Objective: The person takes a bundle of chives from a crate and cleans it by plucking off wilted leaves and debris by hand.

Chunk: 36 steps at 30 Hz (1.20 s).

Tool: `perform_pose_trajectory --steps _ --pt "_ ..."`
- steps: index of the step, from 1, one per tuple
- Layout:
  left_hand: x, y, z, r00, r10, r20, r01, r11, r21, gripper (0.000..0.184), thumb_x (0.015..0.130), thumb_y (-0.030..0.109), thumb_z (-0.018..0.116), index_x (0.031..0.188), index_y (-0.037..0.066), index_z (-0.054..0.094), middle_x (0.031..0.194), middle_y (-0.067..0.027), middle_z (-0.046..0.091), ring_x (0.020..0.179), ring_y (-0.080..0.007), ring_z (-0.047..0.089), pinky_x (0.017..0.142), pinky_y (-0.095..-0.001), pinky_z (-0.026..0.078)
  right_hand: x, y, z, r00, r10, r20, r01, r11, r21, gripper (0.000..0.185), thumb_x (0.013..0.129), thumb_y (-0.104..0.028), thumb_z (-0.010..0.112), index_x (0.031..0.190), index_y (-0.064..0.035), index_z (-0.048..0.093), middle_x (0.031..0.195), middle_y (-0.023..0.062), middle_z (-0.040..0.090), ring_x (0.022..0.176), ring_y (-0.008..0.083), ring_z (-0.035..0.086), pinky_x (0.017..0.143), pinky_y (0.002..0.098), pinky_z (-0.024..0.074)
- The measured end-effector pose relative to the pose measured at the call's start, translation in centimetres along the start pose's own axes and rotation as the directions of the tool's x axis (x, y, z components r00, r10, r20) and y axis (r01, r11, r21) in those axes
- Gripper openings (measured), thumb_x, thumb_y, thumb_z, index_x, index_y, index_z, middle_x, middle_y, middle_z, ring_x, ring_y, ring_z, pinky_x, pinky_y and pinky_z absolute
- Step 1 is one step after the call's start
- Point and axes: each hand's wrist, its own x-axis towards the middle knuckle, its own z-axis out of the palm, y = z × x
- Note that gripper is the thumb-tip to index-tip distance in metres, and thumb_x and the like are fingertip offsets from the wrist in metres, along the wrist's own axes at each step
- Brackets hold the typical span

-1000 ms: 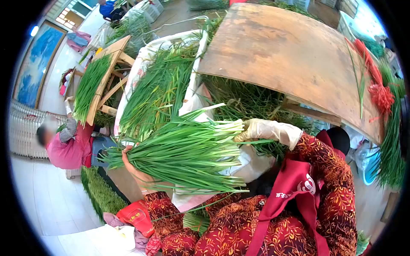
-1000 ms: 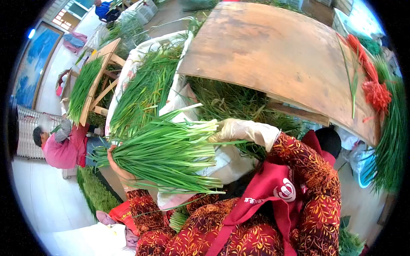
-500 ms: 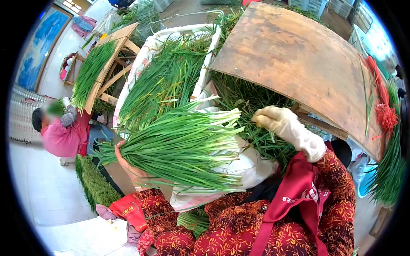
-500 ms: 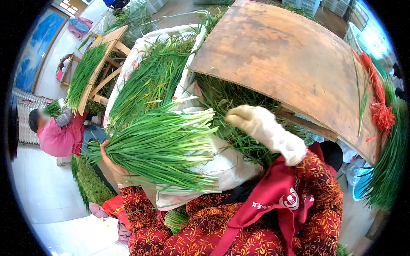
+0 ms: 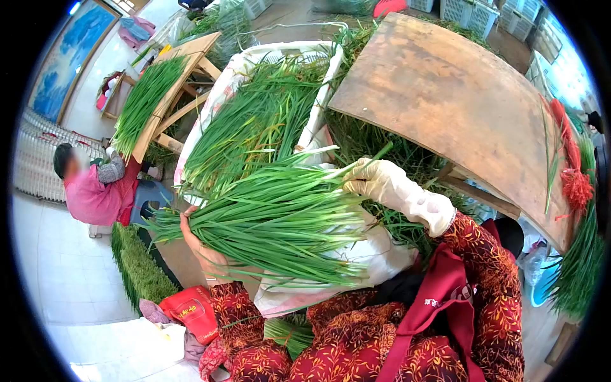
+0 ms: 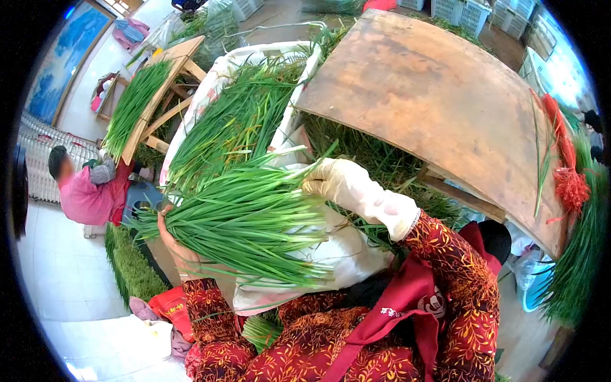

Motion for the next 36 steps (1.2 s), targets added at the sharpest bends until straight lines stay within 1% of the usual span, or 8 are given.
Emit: perform_pose_trajectory --steps 4,7,9,12,18,22,30,36 --pt "0.9 -1.3 -1.9 0.998 0.045 -0.038 -0.043 0.998 0.053 0.032 0.095 0.037 0.039 0.101 0.009 0.052 0.097 -0.0040 0.054 0.092 -0.0168 0.055 0.082 -0.0315 0.045 -2.3 -2.5 -3.4 0.960 0.276 -0.040 -0.271 0.957 0.100 0.025 0.084 -0.026 0.057 0.098 -0.0076 0.066 0.089 0.0124 0.065 0.084 0.0251 0.061 0.077 0.0325 0.0465" --pt "0.1 -1.2 -2.0 0.998 0.024 0.066 -0.025 0.999 0.023 0.033 0.095 0.038 0.038 0.101 0.008 0.052 0.096 -0.0062 0.056 0.092 -0.0176 0.055 0.083 -0.0317 0.045 -4.5 -0.4 -7.3 0.813 0.571 0.117 -0.479 0.768 -0.425 0.032 0.085 -0.037 0.051 0.092 -0.0102 0.067 0.088 0.0125 0.065 0.082 0.0275 0.062 0.074 0.0374 0.0481" --pt "0.0 -1.2 -1.3 0.999 0.027 0.039 -0.027 1.000 -0.013 0.035 0.095 0.038 0.036 0.104 0.007 0.050 0.097 -0.0094 0.056 0.092 -0.0191 0.056 0.083 -0.0323 0.046 -5.9 -0.4 -7.1 0.918 0.389 -0.077 -0.344 0.685 -0.642 0.032 0.086 -0.038 0.051 0.094 -0.0107 0.066 0.090 0.0097 0.064 0.082 0.0281 0.062 0.073 0.0373 0.0484" --pt "0.1 -1.1 -1.0 0.998 -0.038 0.040 0.041 0.997 -0.063 0.039 0.096 0.037 0.032 0.111 0.004 0.046 0.099 -0.0113 0.056 0.092 -0.0196 0.057 0.082 -0.0323 0.047 -4.4 -3.3 -5.9 0.998 0.013 -0.061 -0.031 0.951 -0.309 0.028 0.089 -0.030 0.049 0.100 -0.0095 0.065 0.096 0.0119 0.061 0.084 0.0289 0.060 0.075 0.0362 0.0480" --pt "-1.1 0.9 1.8 1.000 0.013 0.008 -0.013 0.999 0.034 0.033 0.093 0.038 0.041 0.101 0.008 0.052 0.100 -0.0078 0.055 0.095 -0.0201 0.054 0.086 -0.0325 0.044 0.3 -2.3 0.1 0.995 0.087 0.058 -0.044 0.853 -0.519 0.033 0.087 -0.034 0.050 0.104 -0.0083 0.062 0.079 0.0160 0.064 0.074 0.0348 0.061 0.067 0.0409 0.0491" --pt "-0.8 1.1 1.5 0.999 0.032 0.025 -0.031 0.999 -0.045 0.034 0.092 0.037 0.042 0.103 0.007 0.052 0.101 -0.0050 0.053 0.095 -0.0193 0.054 0.085 -0.0324 0.044 0.9 -2.9 0.0 0.956 0.293 0.000 -0.291 0.950 -0.114 0.045 0.085 -0.034 0.055 0.122 -0.0082 0.051 0.075 0.0140 0.063 0.066 0.0270 0.062 0.060 0.0367 0.0479" --pt "-1.1 1.9 3.2 1.000 -0.013 0.023 0.016 0.993 -0.115 0.032 0.092 0.034 0.043 0.104 0.007 0.053 0.100 -0.0046 0.052 0.096 -0.0198 0.053 0.087 -0.0327 0.043 3.3 1.5 1.0 0.867 0.363 0.341 -0.488 0.484 0.726 0.029 0.089 -0.021 0.057 0.114 -0.0080 0.055 0.062 -0.0003 0.057 0.041 0.0050 0.044 0.038 0.0191 0.0342" --pt "-0.1 0.9 1.9 1.000 0.017 0.024 -0.013 0.990 -0.143 0.028 0.092 0.033 0.043 0.101 0.008 0.053 0.101 -0.0044 0.051 0.097 -0.0193 0.052 0.089 -0.0335 0.041 3.4 0.8 0.2 0.840 0.468 0.276 -0.543 0.710 0.450 0.031 0.088 -0.028 0.057 0.109 -0.0051 0.058 0.064 0.0046 0.062 0.039 0.0050 0.043 0.036 0.0186 0.0334"
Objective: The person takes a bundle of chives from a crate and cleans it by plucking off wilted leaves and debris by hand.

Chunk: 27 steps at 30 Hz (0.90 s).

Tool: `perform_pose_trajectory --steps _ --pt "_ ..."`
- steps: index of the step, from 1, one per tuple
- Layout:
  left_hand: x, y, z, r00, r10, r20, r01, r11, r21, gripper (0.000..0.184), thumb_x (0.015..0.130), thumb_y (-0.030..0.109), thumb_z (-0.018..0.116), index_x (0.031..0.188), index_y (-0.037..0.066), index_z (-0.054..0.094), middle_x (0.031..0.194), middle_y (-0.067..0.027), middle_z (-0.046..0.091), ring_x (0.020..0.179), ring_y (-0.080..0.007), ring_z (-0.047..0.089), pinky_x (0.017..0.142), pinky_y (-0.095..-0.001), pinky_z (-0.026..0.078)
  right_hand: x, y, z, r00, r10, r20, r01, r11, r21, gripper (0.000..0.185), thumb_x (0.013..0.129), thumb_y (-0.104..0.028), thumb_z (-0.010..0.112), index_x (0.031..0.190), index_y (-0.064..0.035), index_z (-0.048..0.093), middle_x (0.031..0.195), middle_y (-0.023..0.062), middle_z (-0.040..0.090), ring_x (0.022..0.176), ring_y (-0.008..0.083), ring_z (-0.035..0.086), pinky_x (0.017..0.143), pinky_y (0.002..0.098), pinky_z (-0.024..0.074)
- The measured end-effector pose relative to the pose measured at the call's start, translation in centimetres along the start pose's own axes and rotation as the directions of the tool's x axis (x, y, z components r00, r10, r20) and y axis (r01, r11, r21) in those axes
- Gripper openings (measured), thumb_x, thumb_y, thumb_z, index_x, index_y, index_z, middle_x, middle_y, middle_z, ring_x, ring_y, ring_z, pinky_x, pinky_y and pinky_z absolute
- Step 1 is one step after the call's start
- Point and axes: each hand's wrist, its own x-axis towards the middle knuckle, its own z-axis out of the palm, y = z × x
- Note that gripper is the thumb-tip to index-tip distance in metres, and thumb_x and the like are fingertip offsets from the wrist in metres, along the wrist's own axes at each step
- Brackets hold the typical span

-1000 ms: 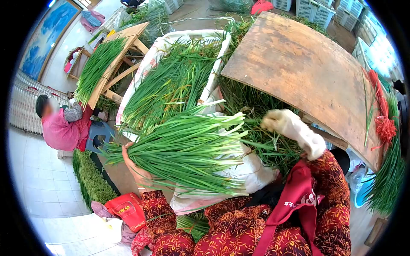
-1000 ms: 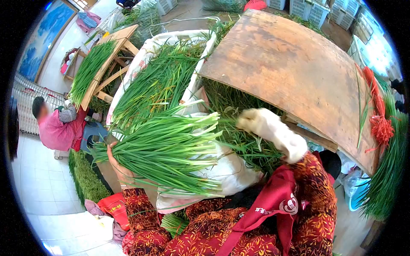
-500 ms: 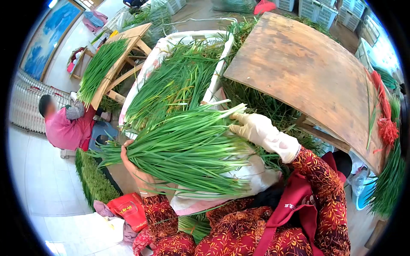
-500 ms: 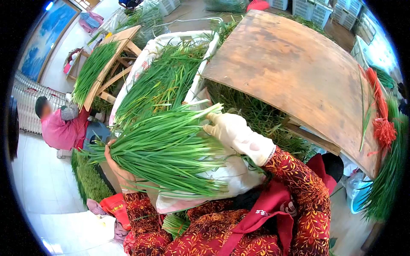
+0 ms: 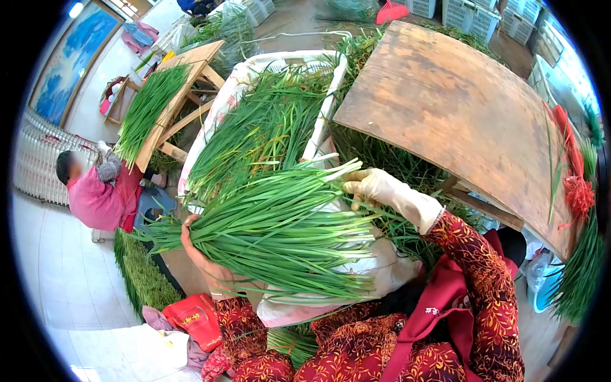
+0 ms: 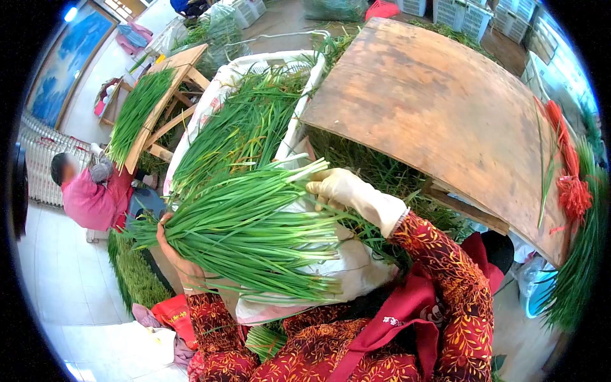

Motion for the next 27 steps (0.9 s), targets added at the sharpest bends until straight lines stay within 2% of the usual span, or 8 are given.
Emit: perform_pose_trajectory --steps 2,5,8,11,18,21,23,27 --pt "-0.2 0.1 0.7 0.999 -0.034 0.027 0.035 0.999 -0.040 0.027 0.092 0.032 0.043 0.100 0.008 0.053 0.101 -0.0041 0.051 0.097 -0.0188 0.051 0.089 -0.0331 0.041 1.5 0.9 -0.1 0.995 -0.031 0.094 0.030 1.000 0.003 0.028 0.088 -0.027 0.057 0.104 -0.0042 0.058 0.064 0.0050 0.063 0.040 0.0062 0.046 0.035 0.0185 0.0328" --pt "0.2 -0.1 0.5 0.998 -0.018 0.056 0.025 0.993 -0.118 0.027 0.093 0.031 0.042 0.099 0.008 0.054 0.099 -0.0031 0.051 0.096 -0.0179 0.051 0.089 -0.0323 0.041 2.3 1.6 0.7 0.964 -0.185 0.190 0.120 0.943 0.310 0.023 0.088 -0.025 0.058 0.102 -0.0067 0.058 0.067 0.0049 0.063 0.039 0.0073 0.046 0.032 0.0210 0.0366" --pt "0.3 0.0 0.6 0.999 -0.026 0.034 0.029 0.995 -0.090 0.026 0.093 0.030 0.041 0.099 0.008 0.054 0.099 -0.0024 0.052 0.097 -0.0173 0.051 0.089 -0.0321 0.041 3.0 2.7 -0.2 0.931 -0.170 0.322 -0.060 0.800 0.597 0.024 0.088 -0.026 0.059 0.102 -0.0066 0.057 0.065 0.0039 0.062 0.039 0.0073 0.046 0.034 0.0207 0.0388" --pt "0.4 -0.2 0.2 0.996 -0.047 0.070 0.053 0.996 -0.078 0.025 0.093 0.030 0.042 0.098 0.009 0.054 0.098 -0.0023 0.052 0.097 -0.0167 0.051 0.089 -0.0322 0.041 1.1 1.9 0.2 0.916 -0.259 0.305 0.005 0.769 0.639 0.022 0.088 -0.027 0.059 0.099 -0.0074 0.058 0.064 0.0029 0.061 0.039 0.0074 0.046 0.035 0.0206 0.0395" --pt "1.0 -0.8 -0.6 0.996 -0.079 0.048 0.075 0.995 0.069 0.027 0.094 0.032 0.040 0.097 0.009 0.054 0.098 -0.0033 0.053 0.094 -0.0167 0.053 0.081 -0.0307 0.045 -3.8 2.8 -1.1 0.883 -0.232 0.407 0.037 0.900 0.434 0.020 0.088 -0.022 0.058 0.091 -0.0015 0.059 0.070 0.0090 0.062 0.053 0.0114 0.058 0.044 0.0223 0.0451" --pt "-0.4 -1.7 -0.1 0.975 0.171 0.140 -0.211 0.909 0.360 0.027 0.094 0.033 0.040 0.096 0.010 0.054 0.097 -0.0029 0.053 0.091 -0.0163 0.054 0.080 -0.0307 0.045 -5.5 4.6 -3.5 0.868 -0.254 0.426 0.019 0.874 0.485 0.023 0.091 -0.027 0.054 0.085 -0.0048 0.052 0.079 0.0069 0.062 0.056 0.0143 0.059 0.051 0.0254 0.0495" --pt "0.3 -1.5 -1.0 0.998 0.031 0.054 -0.042 0.975 0.219 0.028 0.094 0.034 0.040 0.096 0.010 0.054 0.096 -0.0029 0.054 0.089 -0.0165 0.054 0.079 -0.0307 0.045 -8.3 4.5 -5.1 0.900 -0.216 0.379 0.044 0.909 0.414 0.024 0.092 -0.029 0.052 0.084 -0.0058 0.052 0.079 0.0069 0.061 0.059 0.0151 0.059 0.052 0.0253 0.0496" --pt "-0.1 -1.3 -1.4 0.996 -0.080 -0.045 0.086 0.988 0.129 0.030 0.093 0.036 0.041 0.098 0.010 0.055 0.094 -0.0027 0.056 0.086 -0.0166 0.055 0.078 -0.0309 0.045 -11.4 11.8 -11.3 0.979 0.203 0.022 -0.204 0.976 0.072 0.025 0.090 -0.028 0.054 0.086 -0.0035 0.057 0.086 0.0071 0.062 0.077 0.0176 0.062 0.059 0.0304 0.0519"
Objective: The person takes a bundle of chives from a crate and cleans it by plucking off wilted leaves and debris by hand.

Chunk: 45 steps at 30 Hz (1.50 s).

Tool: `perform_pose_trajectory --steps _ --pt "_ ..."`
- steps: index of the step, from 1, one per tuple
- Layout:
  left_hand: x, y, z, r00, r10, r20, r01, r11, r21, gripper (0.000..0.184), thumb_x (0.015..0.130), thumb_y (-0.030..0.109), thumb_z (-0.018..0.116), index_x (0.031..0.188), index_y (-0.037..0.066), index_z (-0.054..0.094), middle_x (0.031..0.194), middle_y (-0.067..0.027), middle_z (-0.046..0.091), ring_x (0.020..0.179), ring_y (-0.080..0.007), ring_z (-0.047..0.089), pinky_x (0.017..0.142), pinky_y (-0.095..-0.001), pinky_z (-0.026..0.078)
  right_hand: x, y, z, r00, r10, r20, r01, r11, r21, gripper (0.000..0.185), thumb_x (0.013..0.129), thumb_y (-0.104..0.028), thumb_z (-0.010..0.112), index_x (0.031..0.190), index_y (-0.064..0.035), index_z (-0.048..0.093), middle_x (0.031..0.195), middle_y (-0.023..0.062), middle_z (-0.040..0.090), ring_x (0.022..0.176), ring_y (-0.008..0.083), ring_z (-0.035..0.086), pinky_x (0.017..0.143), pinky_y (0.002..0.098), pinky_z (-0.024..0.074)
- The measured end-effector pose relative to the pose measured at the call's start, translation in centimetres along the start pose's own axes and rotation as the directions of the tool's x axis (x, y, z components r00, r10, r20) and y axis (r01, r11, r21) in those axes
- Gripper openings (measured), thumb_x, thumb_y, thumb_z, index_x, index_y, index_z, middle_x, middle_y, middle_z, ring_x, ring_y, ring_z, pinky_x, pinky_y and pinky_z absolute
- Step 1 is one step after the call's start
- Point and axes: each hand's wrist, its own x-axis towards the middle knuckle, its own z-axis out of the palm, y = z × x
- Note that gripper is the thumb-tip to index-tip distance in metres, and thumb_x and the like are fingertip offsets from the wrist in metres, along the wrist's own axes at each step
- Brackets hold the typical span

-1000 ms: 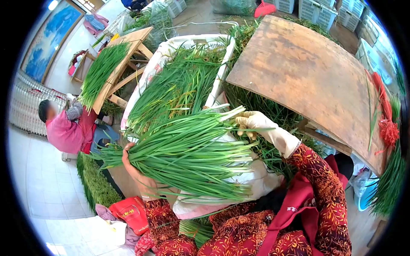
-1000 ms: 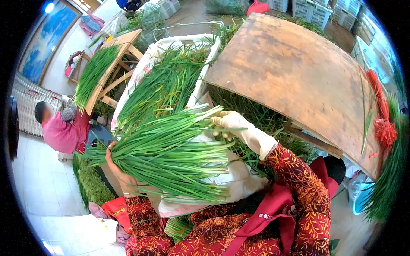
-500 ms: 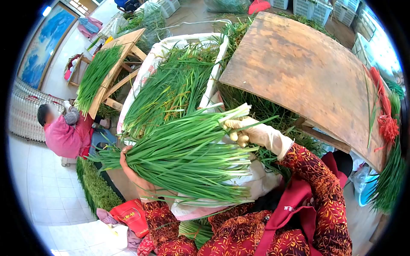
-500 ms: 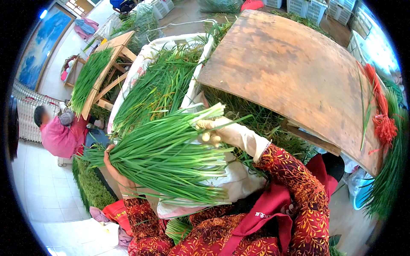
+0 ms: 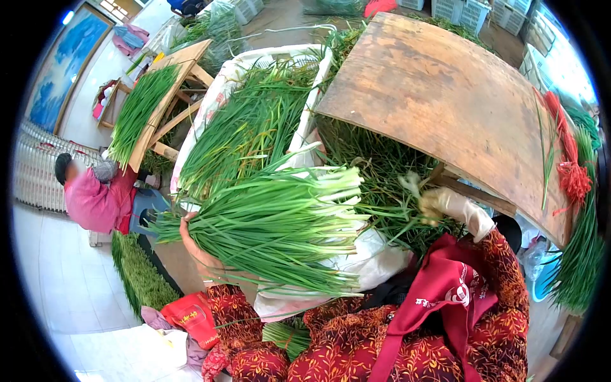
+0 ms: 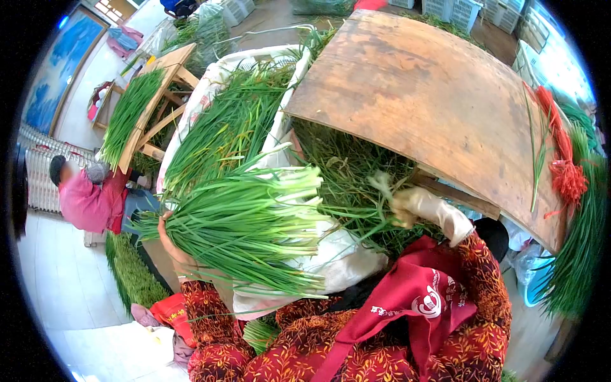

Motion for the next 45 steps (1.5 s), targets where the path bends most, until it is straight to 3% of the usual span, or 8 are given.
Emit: perform_pose_trajectory --steps 3,7,12,24,30,34,38,45 --pt "0.9 -0.5 -1.5 1.000 0.004 -0.006 -0.004 1.000 0.022 0.031 0.093 0.037 0.041 0.098 0.010 0.054 0.092 -0.0035 0.056 0.086 -0.0172 0.055 0.078 -0.0313 0.045 2.4 5.7 -3.9 0.958 0.138 -0.252 -0.271 0.142 -0.952 0.032 0.086 -0.027 0.056 0.110 -0.0055 0.056 0.083 0.0116 0.065 0.072 0.0238 0.064 0.066 0.0351 0.0516" --pt "0.7 -0.8 -1.4 1.000 0.011 0.011 -0.011 1.000 0.024 0.032 0.093 0.037 0.041 0.098 0.008 0.054 0.093 -0.0052 0.056 0.087 -0.0183 0.055 0.078 -0.0317 0.045 -1.7 -4.5 3.3 0.870 -0.102 -0.483 -0.292 0.682 -0.670 0.055 0.085 -0.042 0.051 0.128 -0.0081 0.044 0.091 0.0211 0.065 0.078 0.0293 0.065 0.077 0.0390 0.0479" --pt "0.8 -0.1 0.2 1.000 0.016 -0.014 -0.016 1.000 0.025 0.033 0.092 0.036 0.041 0.100 0.007 0.053 0.096 -0.0063 0.055 0.089 -0.0191 0.056 0.080 -0.0325 0.046 2.8 -10.0 7.9 0.937 -0.349 0.006 0.347 0.928 -0.136 0.055 0.086 -0.043 0.055 0.125 -0.0035 0.049 0.105 0.0066 0.061 0.086 0.0152 0.060 0.070 0.0246 0.0472" --pt "0.6 0.2 -0.4 0.994 0.035 0.103 -0.027 0.996 -0.086 0.031 0.095 0.035 0.037 0.104 0.008 0.052 0.102 -0.0072 0.054 0.093 -0.0203 0.056 0.080 -0.0340 0.047 4.1 -8.1 8.1 0.917 -0.378 -0.131 0.386 0.921 0.047 0.027 0.092 -0.028 0.048 0.080 -0.0056 0.057 0.063 -0.0002 0.055 0.051 0.0079 0.048 0.045 0.0218 0.0391" --pt "-0.1 -1.3 -0.6 0.967 0.215 0.136 -0.227 0.971 0.075 0.031 0.096 0.033 0.036 0.109 0.008 0.049 0.103 -0.0073 0.054 0.093 -0.0196 0.055 0.082 -0.0335 0.047 4.6 0.5 1.1 0.852 0.435 -0.292 -0.523 0.730 -0.440 0.047 0.093 -0.041 0.038 0.120 -0.0055 0.052 0.074 0.0127 0.067 0.067 0.0235 0.066 0.061 0.0360 0.0541" --pt "-0.2 -1.0 -0.1 0.974 0.191 0.122 -0.197 0.980 0.039 0.028 0.095 0.031 0.037 0.108 0.009 0.049 0.099 -0.0068 0.054 0.096 -0.0186 0.054 0.083 -0.0334 0.047 5.7 -1.2 5.4 0.880 -0.341 -0.332 -0.198 0.371 -0.907 0.048 0.090 -0.041 0.043 0.118 -0.0026 0.051 0.062 0.0129 0.063 0.065 0.0290 0.064 0.061 0.0378 0.0507" --pt "-0.2 -0.5 0.3 0.986 0.132 0.097 -0.112 0.975 -0.190 0.020 0.094 0.028 0.040 0.100 0.012 0.050 0.093 -0.0002 0.053 0.093 -0.0133 0.052 0.084 -0.0288 0.043 5.4 -8.6 7.4 0.931 -0.361 -0.055 0.348 0.923 -0.163 0.054 0.086 -0.037 0.056 0.127 -0.0033 0.047 0.104 0.0041 0.062 0.086 0.0121 0.058 0.063 0.0245 0.0462" --pt "0.2 -0.1 0.2 0.980 0.114 0.160 -0.036 0.905 -0.423 0.015 0.094 0.026 0.042 0.098 0.013 0.049 0.092 0.0046 0.050 0.092 -0.0084 0.049 0.088 -0.0258 0.038 9.4 -8.6 11.1 0.907 -0.393 0.153 0.369 0.915 0.166 0.038 0.078 -0.032 0.070 0.105 -0.0068 0.064 0.089 0.0000 0.064 0.072 0.0077 0.056 0.054 0.0211 0.0447"
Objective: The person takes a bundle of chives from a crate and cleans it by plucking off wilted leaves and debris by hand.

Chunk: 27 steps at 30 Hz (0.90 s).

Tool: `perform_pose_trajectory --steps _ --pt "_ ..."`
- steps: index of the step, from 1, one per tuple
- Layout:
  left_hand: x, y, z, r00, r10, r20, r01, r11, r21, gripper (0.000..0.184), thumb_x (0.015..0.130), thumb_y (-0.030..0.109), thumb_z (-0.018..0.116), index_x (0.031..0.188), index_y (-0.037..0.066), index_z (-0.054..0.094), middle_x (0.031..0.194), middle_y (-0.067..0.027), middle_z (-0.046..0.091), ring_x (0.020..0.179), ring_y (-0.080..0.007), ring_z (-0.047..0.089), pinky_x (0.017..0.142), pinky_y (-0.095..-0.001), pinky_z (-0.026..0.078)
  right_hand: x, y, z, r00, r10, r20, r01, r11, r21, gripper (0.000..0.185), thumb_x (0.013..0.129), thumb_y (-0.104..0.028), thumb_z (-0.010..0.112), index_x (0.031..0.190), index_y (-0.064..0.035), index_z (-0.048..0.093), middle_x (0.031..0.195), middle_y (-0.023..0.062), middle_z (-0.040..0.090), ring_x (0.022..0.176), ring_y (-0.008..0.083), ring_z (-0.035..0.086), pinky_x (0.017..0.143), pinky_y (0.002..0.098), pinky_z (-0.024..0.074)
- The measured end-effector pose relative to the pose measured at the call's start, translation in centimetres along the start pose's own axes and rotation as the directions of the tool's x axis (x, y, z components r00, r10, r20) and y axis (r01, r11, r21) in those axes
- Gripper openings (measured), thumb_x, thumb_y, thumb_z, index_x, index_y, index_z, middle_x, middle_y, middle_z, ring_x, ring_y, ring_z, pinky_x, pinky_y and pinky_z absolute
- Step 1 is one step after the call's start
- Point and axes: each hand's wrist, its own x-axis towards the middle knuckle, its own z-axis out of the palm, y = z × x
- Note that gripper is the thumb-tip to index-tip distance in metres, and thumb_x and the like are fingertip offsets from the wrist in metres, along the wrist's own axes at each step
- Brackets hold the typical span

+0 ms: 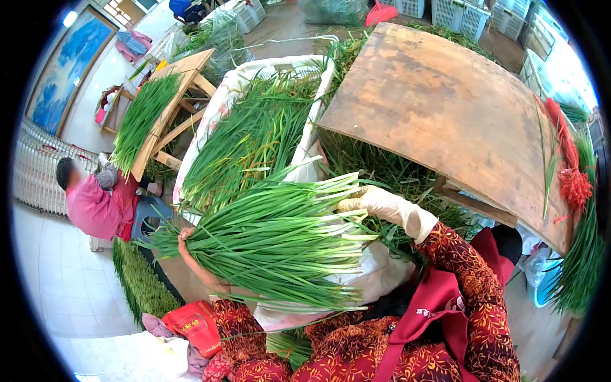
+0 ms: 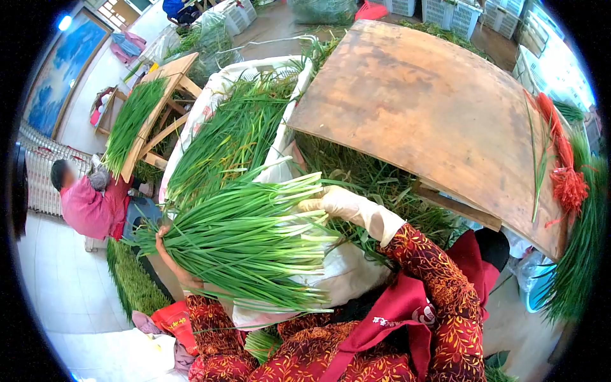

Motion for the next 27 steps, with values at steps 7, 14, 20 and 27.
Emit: perform_pose_trajectory --steps 7,14,20,27 --pt "0.3 0.4 0.1 0.995 -0.054 0.079 0.059 0.996 -0.070 0.018 0.094 0.025 0.042 0.102 0.010 0.047 0.092 0.0037 0.049 0.092 -0.0073 0.048 0.089 -0.0240 0.037 -3.3 0.9 0.2 0.998 0.030 -0.052 -0.034 0.996 -0.078 0.029 0.083 -0.028 0.063 0.099 -0.0037 0.064 0.077 -0.0026 0.061 0.063 0.0074 0.052 0.057 0.0218 0.0421" --pt "0.8 0.2 -1.8 0.998 -0.050 0.037 0.050 0.999 -0.004 0.016 0.094 0.024 0.042 0.097 0.011 0.052 0.091 0.0046 0.054 0.090 -0.0087 0.051 0.086 -0.0261 0.039 -6.3 8.2 -12.3 0.688 0.403 -0.603 -0.723 0.446 -0.527 0.041 0.087 -0.033 0.053 0.117 -0.0059 0.054 0.092 0.0091 0.063 0.087 0.0245 0.061 0.077 0.0316 0.0473" --pt "0.8 0.1 -1.5 0.990 -0.128 0.067 0.133 0.988 -0.077 0.018 0.093 0.027 0.042 0.094 0.013 0.053 0.090 0.0040 0.054 0.089 -0.0115 0.052 0.084 -0.0289 0.042 -4.8 -0.8 -3.8 0.940 0.044 -0.337 -0.090 0.988 -0.122 0.063 0.088 -0.054 0.043 0.127 -0.0053 0.046 0.118 0.0143 0.056 0.074 0.0165 0.061 0.057 0.0265 0.0497" --pt "0.8 0.2 -2.4 0.987 -0.161 0.011 0.161 0.985 -0.054 0.017 0.094 0.029 0.040 0.092 0.017 0.052 0.089 0.0044 0.053 0.089 -0.0115 0.052 0.083 -0.0286 0.042 -2.3 -2.6 -0.6 0.943 -0.120 -0.309 0.139 0.989 0.040 0.034 0.092 -0.036 0.049 0.097 -0.0050 0.062 0.065 -0.0002 0.058 0.045 0.0064 0.042 0.043 0.0206 0.0358"
